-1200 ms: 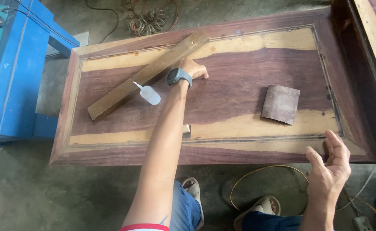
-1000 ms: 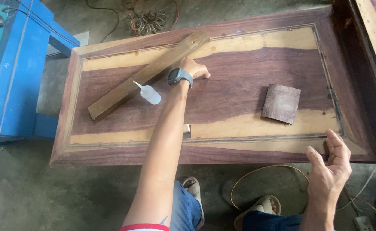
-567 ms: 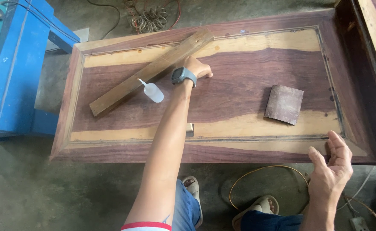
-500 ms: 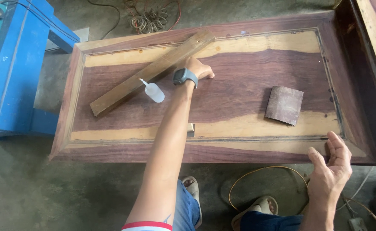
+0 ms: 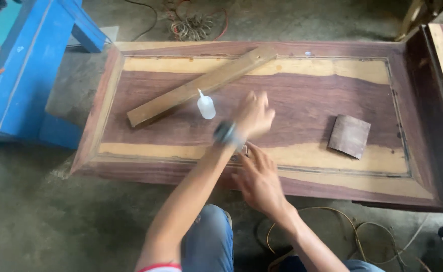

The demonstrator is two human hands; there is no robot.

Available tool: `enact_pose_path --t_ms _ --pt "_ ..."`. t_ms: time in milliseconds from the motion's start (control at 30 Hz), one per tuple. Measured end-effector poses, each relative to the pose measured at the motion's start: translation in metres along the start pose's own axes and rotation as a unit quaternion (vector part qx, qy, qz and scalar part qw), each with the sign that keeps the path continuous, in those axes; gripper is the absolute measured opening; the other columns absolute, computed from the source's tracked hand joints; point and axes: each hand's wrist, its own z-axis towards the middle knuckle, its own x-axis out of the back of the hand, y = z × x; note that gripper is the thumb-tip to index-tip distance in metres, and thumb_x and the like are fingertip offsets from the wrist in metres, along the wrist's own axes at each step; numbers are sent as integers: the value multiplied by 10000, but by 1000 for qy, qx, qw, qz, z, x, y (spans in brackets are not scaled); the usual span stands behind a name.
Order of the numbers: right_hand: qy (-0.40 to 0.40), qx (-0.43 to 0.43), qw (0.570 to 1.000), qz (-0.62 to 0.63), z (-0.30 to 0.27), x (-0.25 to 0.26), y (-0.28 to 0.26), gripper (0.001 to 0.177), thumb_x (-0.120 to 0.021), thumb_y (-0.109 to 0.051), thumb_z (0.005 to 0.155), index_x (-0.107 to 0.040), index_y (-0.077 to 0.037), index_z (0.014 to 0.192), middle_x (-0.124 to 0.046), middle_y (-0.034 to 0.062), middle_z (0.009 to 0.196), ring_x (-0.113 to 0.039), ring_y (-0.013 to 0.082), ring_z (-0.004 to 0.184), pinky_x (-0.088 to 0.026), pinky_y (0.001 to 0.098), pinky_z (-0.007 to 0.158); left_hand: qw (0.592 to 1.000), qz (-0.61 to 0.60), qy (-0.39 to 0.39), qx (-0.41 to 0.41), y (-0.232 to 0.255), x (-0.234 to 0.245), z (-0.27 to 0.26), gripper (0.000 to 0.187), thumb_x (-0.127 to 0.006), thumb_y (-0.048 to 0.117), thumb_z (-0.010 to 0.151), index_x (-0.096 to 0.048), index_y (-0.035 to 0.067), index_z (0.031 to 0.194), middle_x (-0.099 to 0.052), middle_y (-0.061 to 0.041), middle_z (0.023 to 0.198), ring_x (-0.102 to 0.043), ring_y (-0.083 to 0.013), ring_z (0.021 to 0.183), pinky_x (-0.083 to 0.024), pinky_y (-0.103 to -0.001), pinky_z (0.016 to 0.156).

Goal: Sanding a wooden block, blowing away sawdust with a power blower, and applying glue to wood surfaces on a table.

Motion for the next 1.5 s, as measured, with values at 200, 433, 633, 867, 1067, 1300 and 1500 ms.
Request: enact_pose_path --t_ms 200,433,633,867,1067,1300,1500 --pt "-26 60 988 -138 24 -67 45 452 -608 -197 678 -652 -137 1124 -591 71 1119 -521 301 1026 -434 445 798 984 -92 122 -90 -20 55 -158 147 -679 208 883 -781 116 828 -739 -143 733 -742 -358 778 -576 -397 716" --pt "188 -243 822 479 85 21 125 34 -539 -93 1009 -569 -102 997 -616 63 918 -646 140 876 -517 224 825 967 -107 230 35 -136 57 -89 680 -879 297 773 -617 -16 1316 -689 -269 1172 -721 -377 911 -585 -480 768" --pt "251 -191 817 483 128 37 194 458 -706 178 839 -576 -69 1203 -726 108 1147 -777 159 989 -686 266 833 958 -5 285 18 -161 6 -3 596 -897 387 717 -650 103 1179 -730 -134 1058 -723 -384 986 -562 -533 881" --pt "214 -48 954 205 148 15 195 455 -955 8 633 -741 -169 993 -698 29 1025 -654 216 1014 -436 369 982 949 16 316 11 -172 2 17 514 -883 479 739 -692 119 1052 -720 -89 956 -738 -338 884 -612 -462 740" --pt "207 25 974 90 151 3 168 357 -871 40 771 -733 -197 1000 -683 17 1057 -717 277 1016 -535 381 939 944 -40 327 20 -166 8 12 492 -878 470 772 -715 93 1043 -729 -109 952 -740 -334 906 -608 -457 746" --pt "237 83 967 36 152 2 148 228 -806 51 907 -750 -161 969 -705 32 1029 -748 297 953 -583 394 857 940 -43 339 8 -166 9 13 477 -880 435 770 -724 70 1035 -739 -121 919 -747 -349 890 -616 -472 715" --pt "215 79 972 48 150 0 149 182 -785 28 941 -726 -142 969 -700 69 1018 -741 348 959 -575 439 867 942 -69 330 -2 -163 15 11 486 -866 423 791 -730 38 1055 -744 -155 923 -748 -377 900 -615 -491 713"
